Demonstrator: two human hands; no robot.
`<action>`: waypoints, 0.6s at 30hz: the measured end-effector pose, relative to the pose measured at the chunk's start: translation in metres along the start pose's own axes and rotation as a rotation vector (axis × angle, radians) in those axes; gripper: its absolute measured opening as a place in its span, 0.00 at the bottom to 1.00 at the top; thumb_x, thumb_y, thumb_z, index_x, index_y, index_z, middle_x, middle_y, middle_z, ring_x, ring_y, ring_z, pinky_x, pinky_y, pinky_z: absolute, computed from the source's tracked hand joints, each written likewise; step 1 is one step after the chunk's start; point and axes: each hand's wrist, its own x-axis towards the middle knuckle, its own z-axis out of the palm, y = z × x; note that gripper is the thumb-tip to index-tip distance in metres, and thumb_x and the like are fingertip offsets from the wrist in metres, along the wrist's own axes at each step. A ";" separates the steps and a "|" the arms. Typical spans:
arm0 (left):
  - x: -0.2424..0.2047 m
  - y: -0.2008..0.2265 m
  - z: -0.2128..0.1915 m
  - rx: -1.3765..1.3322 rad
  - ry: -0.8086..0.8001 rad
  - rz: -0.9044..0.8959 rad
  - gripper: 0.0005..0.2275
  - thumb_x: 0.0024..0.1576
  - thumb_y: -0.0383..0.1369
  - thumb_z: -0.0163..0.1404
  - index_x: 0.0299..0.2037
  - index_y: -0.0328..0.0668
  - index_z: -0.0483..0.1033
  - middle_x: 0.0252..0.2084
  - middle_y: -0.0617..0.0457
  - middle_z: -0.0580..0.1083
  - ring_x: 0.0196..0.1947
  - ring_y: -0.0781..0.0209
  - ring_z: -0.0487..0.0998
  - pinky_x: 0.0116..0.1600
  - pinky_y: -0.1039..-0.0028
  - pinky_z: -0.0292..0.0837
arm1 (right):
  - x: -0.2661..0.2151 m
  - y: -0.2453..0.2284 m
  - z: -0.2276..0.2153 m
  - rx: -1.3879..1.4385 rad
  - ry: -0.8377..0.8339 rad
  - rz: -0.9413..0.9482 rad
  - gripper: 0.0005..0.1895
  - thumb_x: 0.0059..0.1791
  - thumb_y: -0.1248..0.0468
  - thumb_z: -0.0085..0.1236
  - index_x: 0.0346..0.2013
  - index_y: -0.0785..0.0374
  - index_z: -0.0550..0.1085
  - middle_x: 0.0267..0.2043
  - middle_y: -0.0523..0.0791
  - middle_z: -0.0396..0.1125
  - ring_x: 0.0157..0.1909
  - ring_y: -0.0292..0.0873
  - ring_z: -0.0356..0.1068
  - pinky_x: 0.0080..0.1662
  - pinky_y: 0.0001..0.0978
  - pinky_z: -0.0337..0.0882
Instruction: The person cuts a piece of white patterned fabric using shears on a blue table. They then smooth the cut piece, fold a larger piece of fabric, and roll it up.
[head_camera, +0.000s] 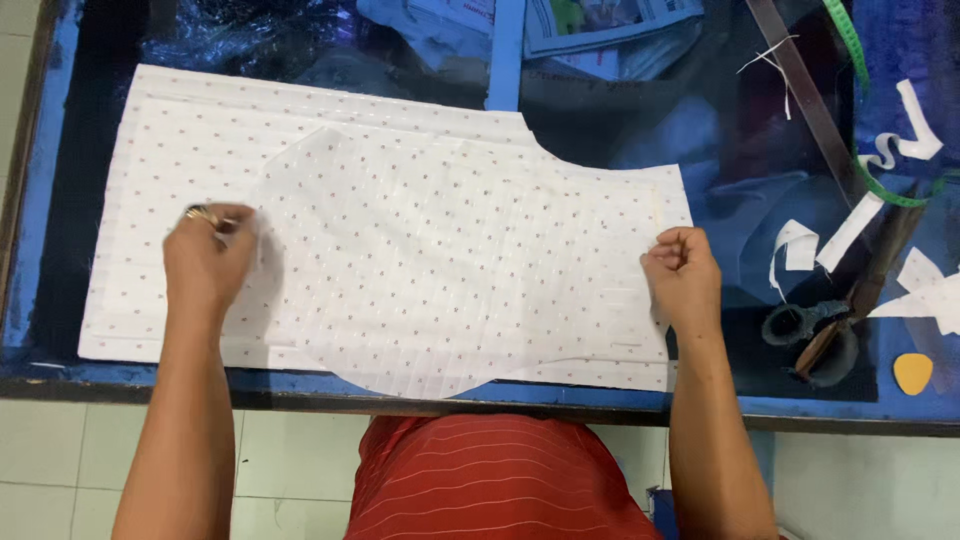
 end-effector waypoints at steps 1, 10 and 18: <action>0.011 -0.003 0.004 -0.002 -0.001 0.004 0.09 0.62 0.29 0.56 0.51 0.40 0.84 0.43 0.39 0.78 0.33 0.46 0.79 0.38 0.58 0.76 | -0.001 -0.004 -0.001 0.000 0.004 0.001 0.14 0.48 0.72 0.63 0.46 0.58 0.72 0.40 0.44 0.73 0.40 0.38 0.69 0.44 0.34 0.71; 0.077 0.035 0.033 0.066 0.169 -0.005 0.26 0.49 0.34 0.74 0.53 0.25 0.77 0.44 0.33 0.73 0.43 0.30 0.80 0.43 0.42 0.78 | -0.001 -0.083 0.028 -0.158 -0.011 -0.278 0.16 0.48 0.68 0.68 0.50 0.65 0.77 0.43 0.51 0.71 0.44 0.50 0.74 0.49 0.42 0.74; 0.073 0.045 0.039 -0.223 0.112 0.006 0.05 0.56 0.25 0.63 0.39 0.38 0.82 0.33 0.45 0.78 0.35 0.50 0.81 0.42 0.65 0.77 | 0.033 -0.069 0.053 -0.182 -0.165 -0.241 0.09 0.44 0.67 0.72 0.37 0.63 0.81 0.32 0.49 0.71 0.36 0.46 0.72 0.42 0.38 0.72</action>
